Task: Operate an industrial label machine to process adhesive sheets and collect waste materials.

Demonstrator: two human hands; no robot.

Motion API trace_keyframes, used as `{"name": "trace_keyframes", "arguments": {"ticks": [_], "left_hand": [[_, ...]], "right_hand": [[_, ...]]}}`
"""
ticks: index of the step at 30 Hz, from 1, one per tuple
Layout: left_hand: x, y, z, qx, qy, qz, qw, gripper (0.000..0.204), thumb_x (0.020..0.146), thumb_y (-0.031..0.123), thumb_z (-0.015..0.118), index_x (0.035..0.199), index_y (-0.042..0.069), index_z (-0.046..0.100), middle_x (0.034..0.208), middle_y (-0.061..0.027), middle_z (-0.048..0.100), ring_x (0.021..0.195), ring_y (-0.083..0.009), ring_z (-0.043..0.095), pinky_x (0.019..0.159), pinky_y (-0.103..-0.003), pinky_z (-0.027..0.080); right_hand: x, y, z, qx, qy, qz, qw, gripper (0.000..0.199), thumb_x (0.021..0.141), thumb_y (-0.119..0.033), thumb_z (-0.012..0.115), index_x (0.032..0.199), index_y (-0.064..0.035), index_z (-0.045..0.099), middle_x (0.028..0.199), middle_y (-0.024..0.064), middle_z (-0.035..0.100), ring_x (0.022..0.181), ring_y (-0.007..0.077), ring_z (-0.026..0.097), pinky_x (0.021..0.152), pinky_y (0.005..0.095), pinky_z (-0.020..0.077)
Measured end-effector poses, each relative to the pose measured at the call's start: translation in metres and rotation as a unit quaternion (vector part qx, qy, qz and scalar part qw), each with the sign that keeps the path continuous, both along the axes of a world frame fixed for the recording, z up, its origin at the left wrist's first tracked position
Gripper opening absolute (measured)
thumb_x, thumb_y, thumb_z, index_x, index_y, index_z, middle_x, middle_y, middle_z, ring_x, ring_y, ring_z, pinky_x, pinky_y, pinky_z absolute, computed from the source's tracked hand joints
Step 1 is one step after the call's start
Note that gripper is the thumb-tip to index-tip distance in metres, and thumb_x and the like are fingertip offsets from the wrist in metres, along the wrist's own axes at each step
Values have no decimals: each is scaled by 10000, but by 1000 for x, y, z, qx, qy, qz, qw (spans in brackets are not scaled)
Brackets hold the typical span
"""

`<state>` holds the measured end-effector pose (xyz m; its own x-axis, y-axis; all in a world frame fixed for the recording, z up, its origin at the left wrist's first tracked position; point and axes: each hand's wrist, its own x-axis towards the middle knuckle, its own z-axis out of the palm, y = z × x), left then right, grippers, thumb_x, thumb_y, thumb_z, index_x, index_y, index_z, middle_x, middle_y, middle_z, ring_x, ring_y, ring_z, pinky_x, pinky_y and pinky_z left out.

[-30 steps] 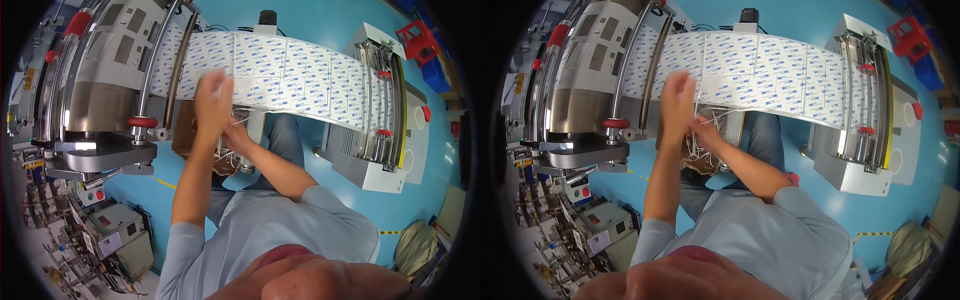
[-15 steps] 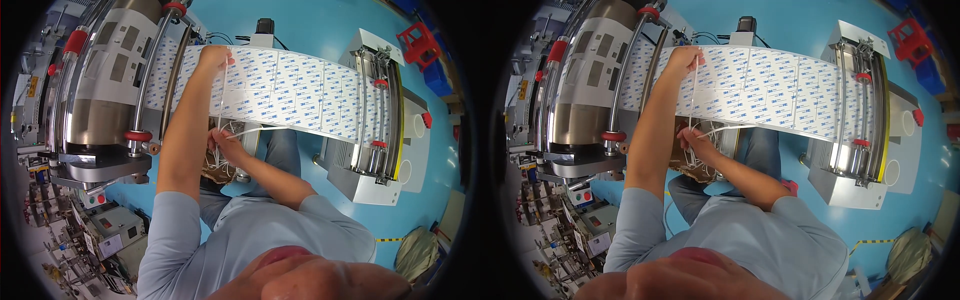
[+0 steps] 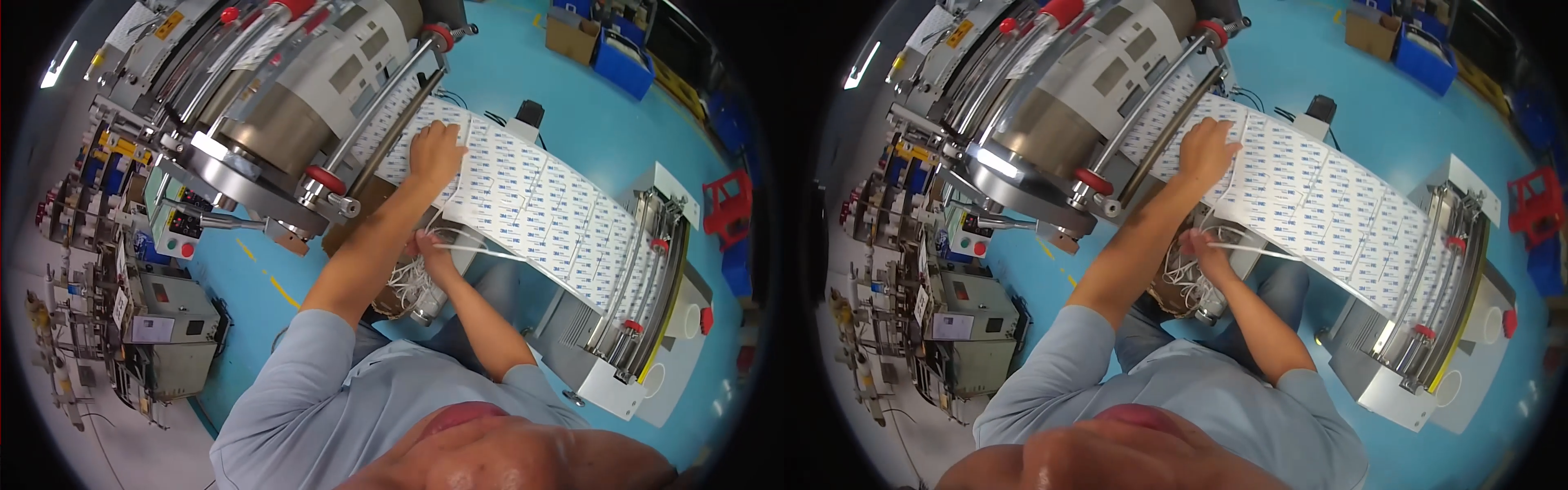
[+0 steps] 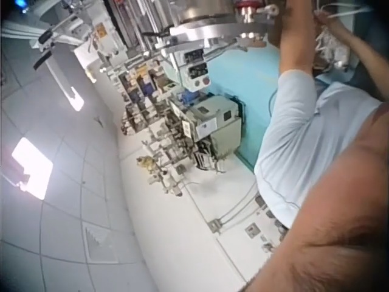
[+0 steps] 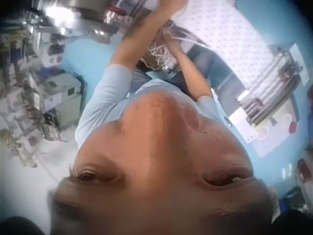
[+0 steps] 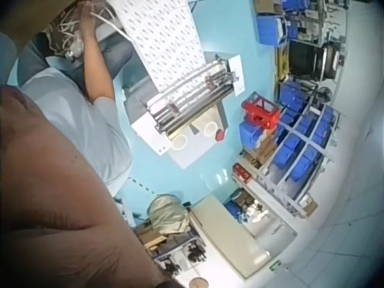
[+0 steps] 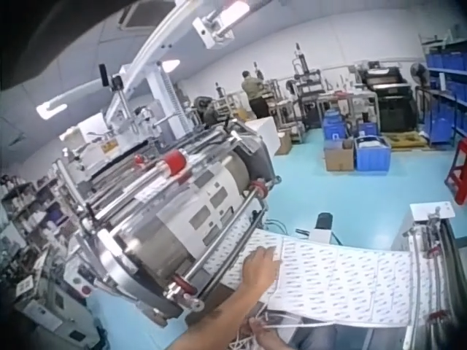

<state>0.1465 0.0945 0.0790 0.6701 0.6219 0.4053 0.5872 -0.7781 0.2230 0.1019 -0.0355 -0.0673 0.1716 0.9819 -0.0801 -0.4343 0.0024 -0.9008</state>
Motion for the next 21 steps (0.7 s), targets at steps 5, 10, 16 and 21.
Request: {"name": "trace_keyframes", "arguments": {"ticks": [5, 10, 16, 21], "left_hand": [[-81, -63, 9, 2, -108, -173, 979, 279, 742, 120, 661, 1005, 48, 604, 877, -135, 592, 814, -325, 563, 703, -392, 453], [-229, -107, -5, -53, -76, -170, 981, 294, 662, 45, 693, 946, 80, 622, 756, -89, 616, 692, -264, 596, 594, -358, 461], [-400, -70, 9, 45, -95, 203, 974, 150, 836, 83, 597, 964, 3, 603, 813, -104, 594, 682, -210, 566, 591, -311, 450], [-488, -3, 61, 223, -14, 269, 937, 391, 855, 170, 594, 1191, -3, 495, 1116, -198, 519, 1026, -340, 496, 863, -403, 405]], "right_hand": [[-8, 1, 10, -46, -72, -62, 994, 365, 950, -349, 438, 1015, -19, 580, 925, 82, 615, 858, 159, 586, 744, 296, 474], [-18, 10, 6, 14, -19, 58, 998, 381, 963, -353, 399, 975, -20, 584, 866, 91, 616, 803, 149, 581, 726, 292, 471], [-43, 25, 5, 14, -8, 100, 995, 356, 977, -312, 378, 968, -10, 567, 778, 72, 610, 741, 135, 585, 710, 266, 472], [-47, 36, -4, 34, -55, 12, 998, 360, 982, -328, 358, 981, -33, 565, 784, 54, 607, 724, 119, 548, 686, 260, 453]]}}
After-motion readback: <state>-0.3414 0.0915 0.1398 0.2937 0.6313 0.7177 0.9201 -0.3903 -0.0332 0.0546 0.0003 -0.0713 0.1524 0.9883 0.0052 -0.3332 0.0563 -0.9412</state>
